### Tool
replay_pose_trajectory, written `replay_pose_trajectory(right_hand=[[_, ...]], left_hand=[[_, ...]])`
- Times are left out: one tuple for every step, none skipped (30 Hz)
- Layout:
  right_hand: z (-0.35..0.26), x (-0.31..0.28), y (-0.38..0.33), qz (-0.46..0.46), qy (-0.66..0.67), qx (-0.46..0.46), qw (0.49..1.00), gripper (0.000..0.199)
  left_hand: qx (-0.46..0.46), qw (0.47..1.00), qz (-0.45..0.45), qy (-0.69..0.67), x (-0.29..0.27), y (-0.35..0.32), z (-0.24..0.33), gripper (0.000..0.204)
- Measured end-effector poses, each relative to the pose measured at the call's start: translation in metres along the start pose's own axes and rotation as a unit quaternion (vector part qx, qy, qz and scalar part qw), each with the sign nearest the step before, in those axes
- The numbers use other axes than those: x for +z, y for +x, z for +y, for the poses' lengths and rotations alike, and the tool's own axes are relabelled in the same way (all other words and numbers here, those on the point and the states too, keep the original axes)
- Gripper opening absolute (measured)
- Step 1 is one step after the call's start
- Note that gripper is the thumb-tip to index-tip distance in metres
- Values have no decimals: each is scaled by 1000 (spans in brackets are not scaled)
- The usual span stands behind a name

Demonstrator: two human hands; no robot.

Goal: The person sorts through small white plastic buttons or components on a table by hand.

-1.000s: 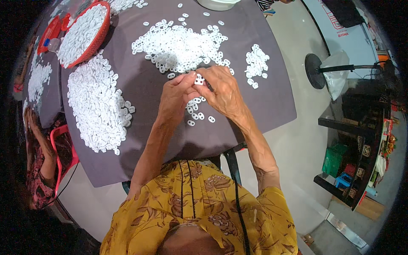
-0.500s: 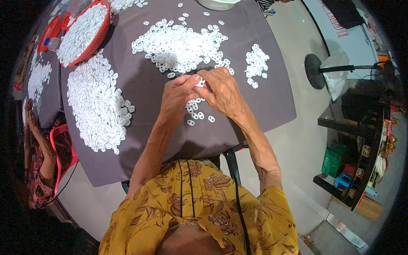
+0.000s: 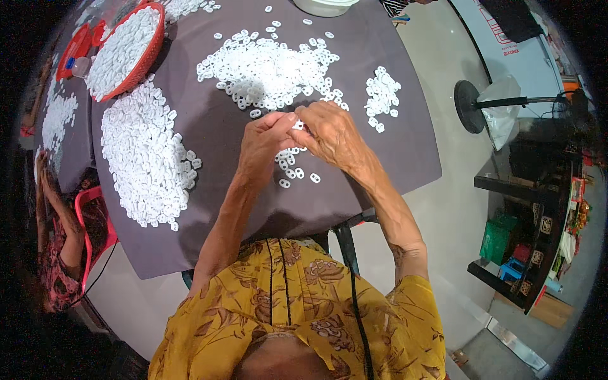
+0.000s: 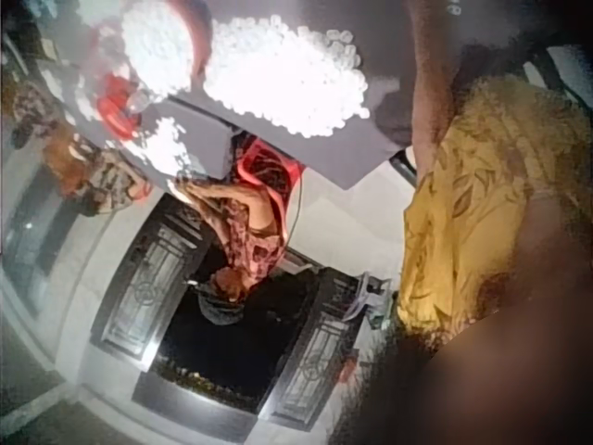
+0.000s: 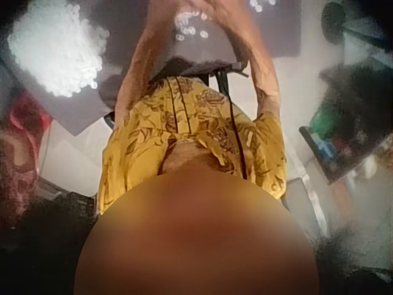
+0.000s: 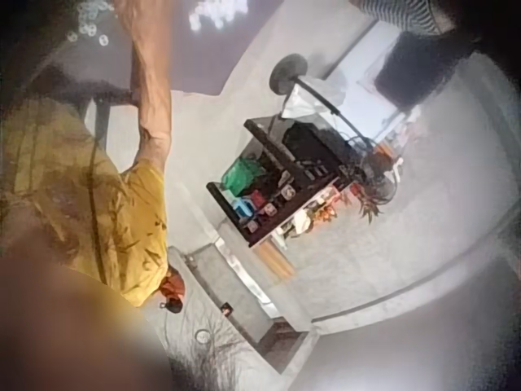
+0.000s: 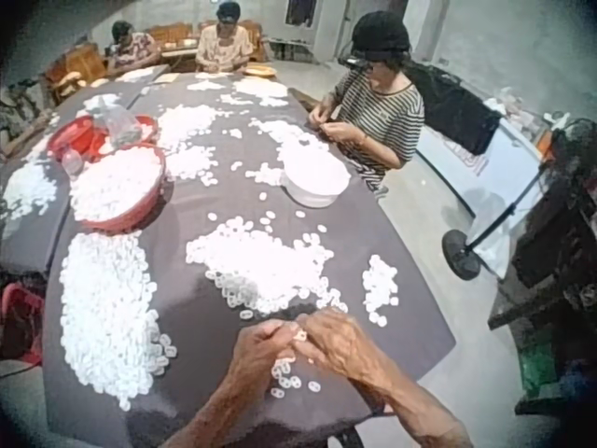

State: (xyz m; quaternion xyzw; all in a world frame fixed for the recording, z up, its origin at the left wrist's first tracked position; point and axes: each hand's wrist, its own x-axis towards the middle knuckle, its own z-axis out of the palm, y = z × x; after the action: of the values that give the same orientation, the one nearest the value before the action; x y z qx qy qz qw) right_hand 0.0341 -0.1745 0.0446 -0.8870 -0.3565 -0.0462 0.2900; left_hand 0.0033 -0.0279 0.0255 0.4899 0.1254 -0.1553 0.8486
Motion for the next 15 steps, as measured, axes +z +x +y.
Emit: replay_pose_trajectory(right_hand=[[0, 0, 0, 0, 1, 0, 1000, 25], [-1, 0, 0, 1, 17, 9, 1000, 25], [-1, 0, 1, 2, 32, 18, 999, 26], [-1, 0, 0, 2, 32, 18, 999, 26], [1, 0, -1, -2, 24, 12, 1000, 26], [1, 0, -1, -6, 16, 6, 1000, 27], [1, 0, -1, -6, 16, 5, 1000, 27], [0, 0, -2, -7, 20, 12, 1000, 27], [-1, 0, -1, -8, 24, 18, 1000, 28], [0, 0, -2, -8, 23, 18, 1000, 28], [0, 0, -2, -8, 28, 12, 1000, 27], [1, 1, -3, -9, 33, 7, 999, 27], [1, 2, -3, -8, 34, 6, 999, 27], [2, 4, -3, -3, 30, 3, 1000, 27], [2, 5, -3, 1, 26, 0, 1000, 27]], left_hand=[[7, 1000, -4, 9, -1, 0, -1, 25], [14, 1000, -9, 18, -2, 0, -1, 25], [14, 1000, -9, 18, -3, 0, -2, 25], [12, 1000, -10, 19, -3, 0, -2, 25], [11, 1000, -11, 20, -3, 0, -3, 25], [11, 1000, -11, 20, -2, 0, -3, 25], [4, 1000, -8, 10, -2, 1, -5, 25], [-3, 1000, -5, 1, -3, 1, -5, 26], [-2, 1000, -4, 2, -3, 1, -5, 26], [-6, 1000, -5, -1, -3, 1, -5, 26], [-11, 1000, -5, -4, -4, 2, -6, 26], [-10, 1000, -6, -3, -4, 2, -7, 26], [-11, 1000, -3, -9, -4, 3, -10, 25], [-12, 1000, 0, -14, -6, 5, -12, 25], [-12, 1000, 1, -13, -7, 5, -13, 25]])
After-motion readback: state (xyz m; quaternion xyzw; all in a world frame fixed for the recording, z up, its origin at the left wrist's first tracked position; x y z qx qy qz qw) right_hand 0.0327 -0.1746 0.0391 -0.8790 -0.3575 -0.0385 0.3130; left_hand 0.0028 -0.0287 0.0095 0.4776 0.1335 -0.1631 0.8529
